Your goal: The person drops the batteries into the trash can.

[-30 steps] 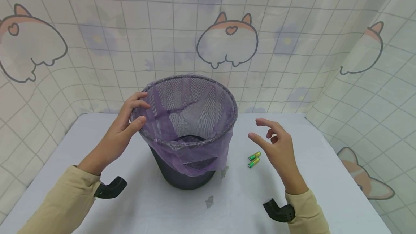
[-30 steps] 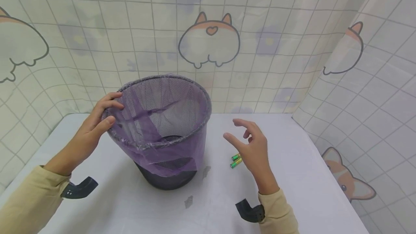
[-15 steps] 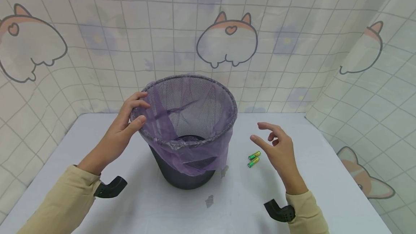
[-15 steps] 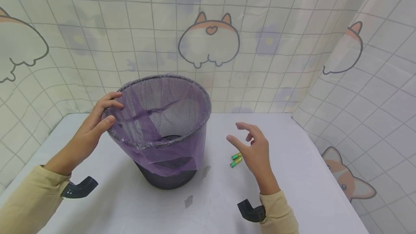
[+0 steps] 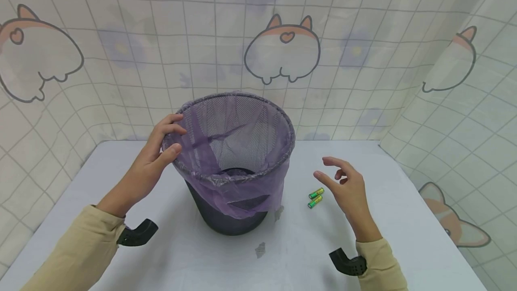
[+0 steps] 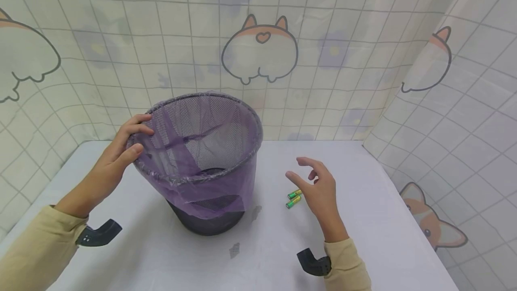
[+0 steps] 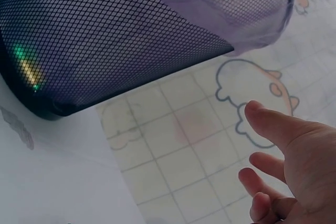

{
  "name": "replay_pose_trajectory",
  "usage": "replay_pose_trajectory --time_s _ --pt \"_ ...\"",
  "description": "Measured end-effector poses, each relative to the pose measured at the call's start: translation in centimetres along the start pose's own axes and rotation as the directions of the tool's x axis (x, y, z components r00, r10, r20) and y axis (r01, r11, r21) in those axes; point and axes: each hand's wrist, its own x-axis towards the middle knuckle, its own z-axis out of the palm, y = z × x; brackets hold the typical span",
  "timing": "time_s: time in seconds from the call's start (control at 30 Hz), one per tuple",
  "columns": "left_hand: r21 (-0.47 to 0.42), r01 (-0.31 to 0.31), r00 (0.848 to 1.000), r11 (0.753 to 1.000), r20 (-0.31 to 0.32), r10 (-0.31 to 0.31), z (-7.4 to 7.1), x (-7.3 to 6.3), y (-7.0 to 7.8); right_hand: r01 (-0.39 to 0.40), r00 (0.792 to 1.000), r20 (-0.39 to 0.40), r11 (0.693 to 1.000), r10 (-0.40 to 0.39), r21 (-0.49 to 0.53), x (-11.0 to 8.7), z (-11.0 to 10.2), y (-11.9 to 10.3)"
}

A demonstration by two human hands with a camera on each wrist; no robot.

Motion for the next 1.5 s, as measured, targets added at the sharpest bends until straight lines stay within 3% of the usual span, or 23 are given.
replay_pose_trajectory --time_s 0.9,1.5 --pt "-0.023 -0.009 1.000 1.000 0.000 0.009 0.0 0.0 -0.1 -0.134 0.990 0.023 0.989 0.136 -0.067 0.1 1.3 3.6" --pt "-0.016 -0.004 1.000 1.000 -0.001 0.004 0.0 0.0 0.0 -0.238 0.966 0.072 0.962 0.249 -0.130 -0.1 2.4 5.9"
